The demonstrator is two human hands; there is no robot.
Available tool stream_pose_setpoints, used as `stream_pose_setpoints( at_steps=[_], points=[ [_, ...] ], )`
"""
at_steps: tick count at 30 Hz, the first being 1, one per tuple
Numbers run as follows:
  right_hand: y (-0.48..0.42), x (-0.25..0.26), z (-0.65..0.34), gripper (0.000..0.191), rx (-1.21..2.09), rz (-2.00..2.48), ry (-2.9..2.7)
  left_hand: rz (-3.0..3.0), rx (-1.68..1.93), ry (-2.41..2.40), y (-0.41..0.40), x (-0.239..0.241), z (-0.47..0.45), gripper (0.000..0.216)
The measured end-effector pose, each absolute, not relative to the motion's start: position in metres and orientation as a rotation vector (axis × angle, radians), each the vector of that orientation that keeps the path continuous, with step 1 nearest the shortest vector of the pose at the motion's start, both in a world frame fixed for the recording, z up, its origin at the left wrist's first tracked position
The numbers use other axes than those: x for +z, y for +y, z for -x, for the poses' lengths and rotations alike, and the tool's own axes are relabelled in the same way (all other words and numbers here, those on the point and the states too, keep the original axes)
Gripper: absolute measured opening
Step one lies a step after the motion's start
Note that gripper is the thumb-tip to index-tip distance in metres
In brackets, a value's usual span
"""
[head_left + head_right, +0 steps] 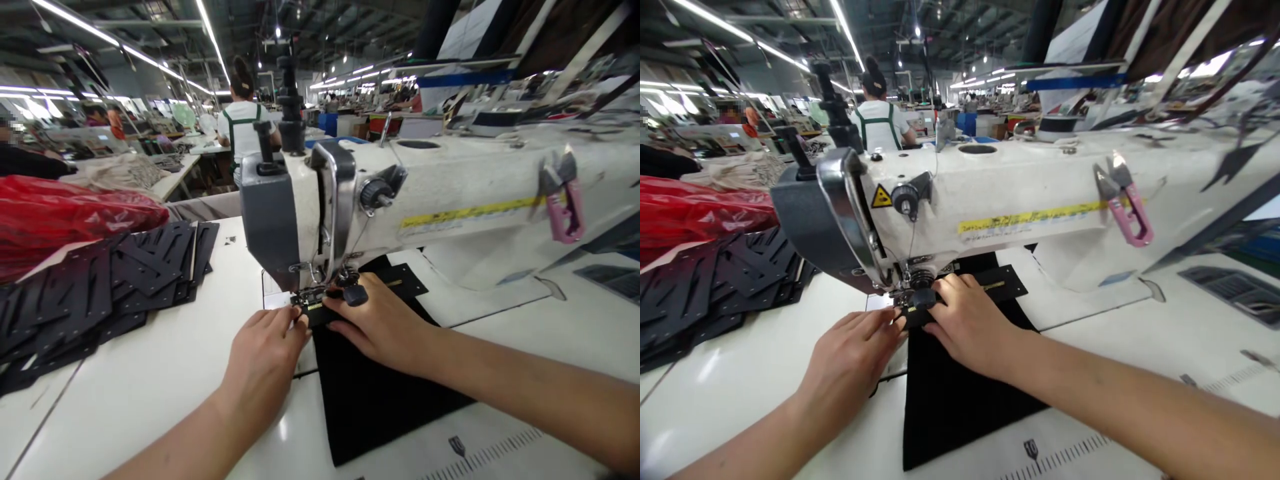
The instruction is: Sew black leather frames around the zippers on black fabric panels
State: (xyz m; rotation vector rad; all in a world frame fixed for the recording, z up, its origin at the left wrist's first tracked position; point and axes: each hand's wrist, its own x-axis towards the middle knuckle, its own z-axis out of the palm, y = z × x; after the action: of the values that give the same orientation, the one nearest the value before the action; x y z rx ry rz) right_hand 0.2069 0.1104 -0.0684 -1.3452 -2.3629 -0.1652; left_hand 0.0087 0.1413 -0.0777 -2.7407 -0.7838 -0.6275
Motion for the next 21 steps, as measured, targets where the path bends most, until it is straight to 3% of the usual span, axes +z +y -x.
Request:
stream_pose_setpoints(
  at_steps=[6,21],
  points=[
    [0.112,-0.081,-0.197,0.019,-0.125,1.32,-2.327,2.749,-0.79,-0.71,0.146,-0.08,-0.007,0.023],
    [0.118,-0.085,-0.198,0.019,-0.177,1.202,-2.341,2.803,-0.81,-0.839,0.145,-0.084,-0.013,0.022]
  ],
)
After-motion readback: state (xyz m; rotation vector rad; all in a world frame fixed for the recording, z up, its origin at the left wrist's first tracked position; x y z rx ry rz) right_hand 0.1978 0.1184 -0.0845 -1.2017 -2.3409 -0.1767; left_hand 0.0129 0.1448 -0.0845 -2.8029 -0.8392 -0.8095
